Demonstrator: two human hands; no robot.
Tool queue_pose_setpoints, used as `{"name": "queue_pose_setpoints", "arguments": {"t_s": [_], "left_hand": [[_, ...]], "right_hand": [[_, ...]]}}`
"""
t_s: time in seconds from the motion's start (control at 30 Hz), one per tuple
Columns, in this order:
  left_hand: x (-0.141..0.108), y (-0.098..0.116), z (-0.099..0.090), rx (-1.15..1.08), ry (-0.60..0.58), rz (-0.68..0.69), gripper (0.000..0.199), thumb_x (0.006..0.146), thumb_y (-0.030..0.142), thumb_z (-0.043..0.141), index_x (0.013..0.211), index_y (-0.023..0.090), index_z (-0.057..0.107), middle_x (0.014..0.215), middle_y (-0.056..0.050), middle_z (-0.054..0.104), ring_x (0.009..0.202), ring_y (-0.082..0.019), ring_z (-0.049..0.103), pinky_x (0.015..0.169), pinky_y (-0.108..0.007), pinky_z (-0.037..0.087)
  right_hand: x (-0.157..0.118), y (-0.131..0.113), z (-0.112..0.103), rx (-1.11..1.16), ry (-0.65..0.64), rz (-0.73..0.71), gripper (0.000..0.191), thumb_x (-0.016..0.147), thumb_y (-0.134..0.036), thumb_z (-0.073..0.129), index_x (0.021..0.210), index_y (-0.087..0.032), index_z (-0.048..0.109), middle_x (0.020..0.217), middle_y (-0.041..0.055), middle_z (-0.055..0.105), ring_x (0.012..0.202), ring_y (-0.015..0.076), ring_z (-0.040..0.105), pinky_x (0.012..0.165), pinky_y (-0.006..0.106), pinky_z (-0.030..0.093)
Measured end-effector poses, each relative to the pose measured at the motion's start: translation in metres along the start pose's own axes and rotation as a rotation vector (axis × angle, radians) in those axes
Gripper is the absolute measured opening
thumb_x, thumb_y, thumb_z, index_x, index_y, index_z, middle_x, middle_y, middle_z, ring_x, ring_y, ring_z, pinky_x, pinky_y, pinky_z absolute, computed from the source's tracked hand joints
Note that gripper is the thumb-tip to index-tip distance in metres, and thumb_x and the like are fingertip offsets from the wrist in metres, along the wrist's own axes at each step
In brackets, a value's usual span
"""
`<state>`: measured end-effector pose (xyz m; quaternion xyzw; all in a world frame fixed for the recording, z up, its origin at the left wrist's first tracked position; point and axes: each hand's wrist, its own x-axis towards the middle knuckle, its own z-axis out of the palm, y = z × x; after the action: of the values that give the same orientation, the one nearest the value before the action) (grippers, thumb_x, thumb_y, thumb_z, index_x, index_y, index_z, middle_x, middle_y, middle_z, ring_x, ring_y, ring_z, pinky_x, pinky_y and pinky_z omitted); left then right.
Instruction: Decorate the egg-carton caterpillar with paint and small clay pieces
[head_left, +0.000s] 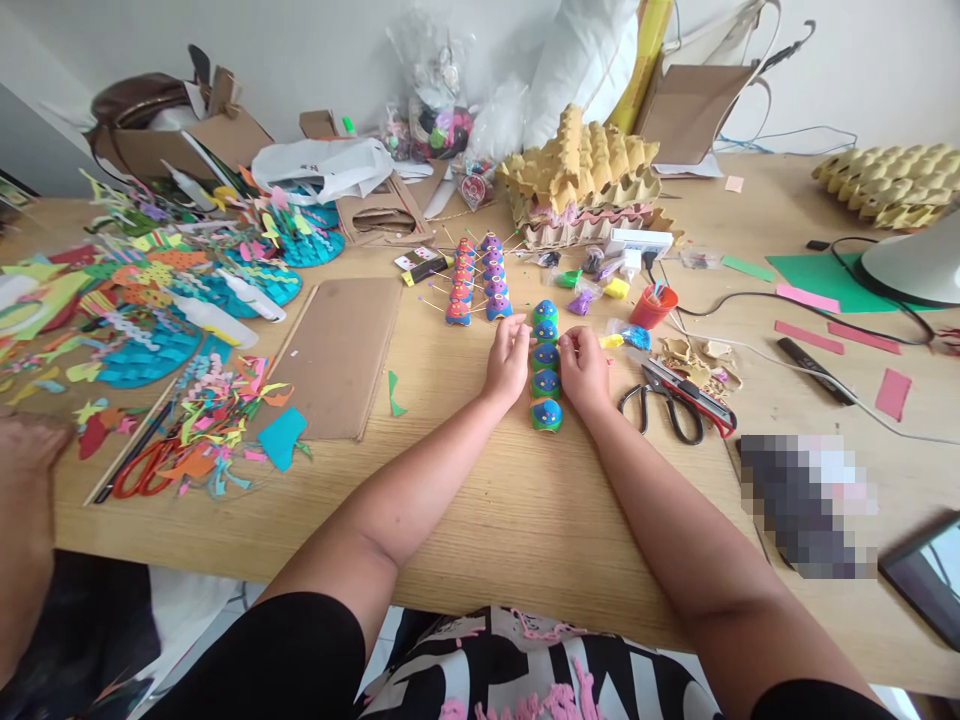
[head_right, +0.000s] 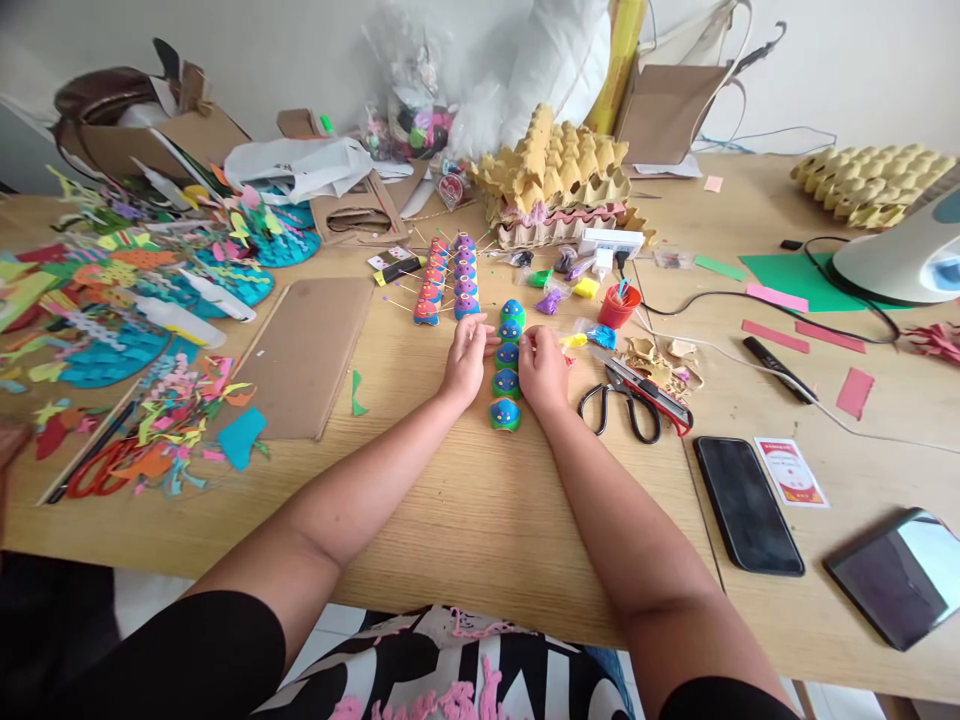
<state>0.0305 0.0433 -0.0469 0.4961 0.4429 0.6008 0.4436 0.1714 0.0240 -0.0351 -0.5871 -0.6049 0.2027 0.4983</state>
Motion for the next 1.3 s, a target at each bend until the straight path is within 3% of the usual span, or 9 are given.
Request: {"name": "queue_pose_setpoints", "arguments": {"t_s": [0.27,0.6,0.87,1.07,1.3], "left_hand": [[0.000,0.001,0.000,-0.012,-0.008,-0.008,0.043,0.101,0.061,0.053,0.124,0.025,0.056,0.116,-0.008,0.067,0.100,-0.019,0.074,0.094,-0.035,0.059],[0.000,0.005,-0.001,-0.005,-0.020,-0.023,0.045,0.101,0.062,0.051,0.124,0.024,0.058,0.116,-0.009,0.069,0.106,-0.019,0.072,0.100,-0.036,0.058],[-0.006,0.014,0.000,0.075,-0.050,0.121,0.028,0.097,0.049,0.064,0.106,0.023,0.068,0.111,-0.008,0.074,0.108,-0.021,0.070,0.101,-0.034,0.055],[-0.010,0.022,-0.002,0.302,-0.097,0.311,0.014,0.092,0.037,0.072,0.098,0.026,0.075,0.109,-0.008,0.077,0.113,-0.025,0.067,0.112,-0.042,0.046],[-0.010,0.025,-0.002,0.338,-0.131,0.388,0.015,0.092,0.041,0.075,0.094,0.026,0.078,0.105,-0.007,0.078,0.112,-0.025,0.068,0.110,-0.041,0.046]], "right_hand": [[0.002,0.000,0.001,0.042,0.009,-0.014,0.012,0.095,-0.035,0.055,0.090,-0.025,0.058,0.097,0.0061,0.069,0.092,0.0232,0.062,0.089,0.041,0.050],[0.002,0.001,0.000,0.090,0.072,0.005,0.026,0.098,-0.045,0.054,0.083,-0.025,0.057,0.086,0.0032,0.067,0.084,0.0206,0.059,0.083,0.037,0.049],[0.003,-0.003,-0.002,0.130,0.082,0.013,0.045,0.098,-0.059,0.053,0.069,-0.024,0.052,0.073,0.0009,0.058,0.075,0.0183,0.054,0.075,0.035,0.043],[0.000,-0.010,-0.005,0.175,0.057,0.028,0.050,0.097,-0.062,0.054,0.065,-0.024,0.051,0.066,-0.0009,0.054,0.068,0.0164,0.050,0.071,0.034,0.041],[-0.002,-0.011,-0.005,0.195,0.048,-0.021,0.054,0.098,-0.063,0.055,0.061,-0.023,0.050,0.065,-0.0007,0.052,0.068,0.0160,0.050,0.072,0.035,0.042]]}}
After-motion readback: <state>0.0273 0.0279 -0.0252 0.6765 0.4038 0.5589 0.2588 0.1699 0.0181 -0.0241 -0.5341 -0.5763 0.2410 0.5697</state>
